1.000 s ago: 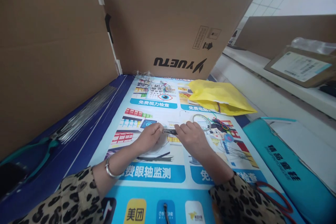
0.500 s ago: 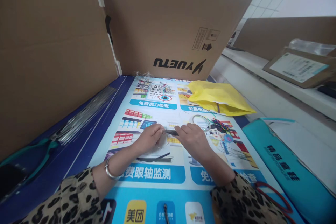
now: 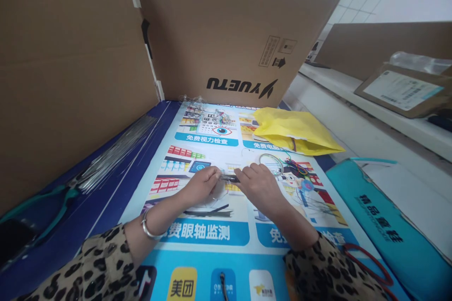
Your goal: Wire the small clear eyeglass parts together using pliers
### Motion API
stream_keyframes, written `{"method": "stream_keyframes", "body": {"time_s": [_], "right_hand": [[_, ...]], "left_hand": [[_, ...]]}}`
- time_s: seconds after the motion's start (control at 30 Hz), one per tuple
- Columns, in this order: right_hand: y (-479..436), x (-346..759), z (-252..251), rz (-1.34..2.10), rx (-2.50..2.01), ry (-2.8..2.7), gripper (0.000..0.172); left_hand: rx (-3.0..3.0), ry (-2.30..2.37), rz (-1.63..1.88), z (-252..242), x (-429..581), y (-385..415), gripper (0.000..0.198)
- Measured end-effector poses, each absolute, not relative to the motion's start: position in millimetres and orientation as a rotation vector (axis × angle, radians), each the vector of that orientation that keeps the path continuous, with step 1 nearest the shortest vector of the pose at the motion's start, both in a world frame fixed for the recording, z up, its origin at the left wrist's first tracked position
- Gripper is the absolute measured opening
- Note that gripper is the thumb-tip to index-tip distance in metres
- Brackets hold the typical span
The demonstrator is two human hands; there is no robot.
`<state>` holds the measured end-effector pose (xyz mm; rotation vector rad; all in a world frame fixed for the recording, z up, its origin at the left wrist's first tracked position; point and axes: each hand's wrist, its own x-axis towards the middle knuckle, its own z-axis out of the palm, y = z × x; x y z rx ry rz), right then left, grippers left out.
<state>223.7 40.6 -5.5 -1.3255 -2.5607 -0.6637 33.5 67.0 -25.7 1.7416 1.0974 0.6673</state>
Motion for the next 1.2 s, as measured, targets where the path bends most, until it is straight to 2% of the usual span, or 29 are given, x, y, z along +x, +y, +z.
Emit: {"method": "stream_keyframes", "body": {"time_s": [0.2,1.2], "right_hand": [[41,225,-7,-0.741,-1.321,-2.584,0.016],[38,222,0,-0.711,-1.408,-2.619,0.013]], "left_hand": [[1.812,1.121,0.69,-25,34,66,0.028],[1.688,1.082,0.719,-29,35,63,0.03]]}}
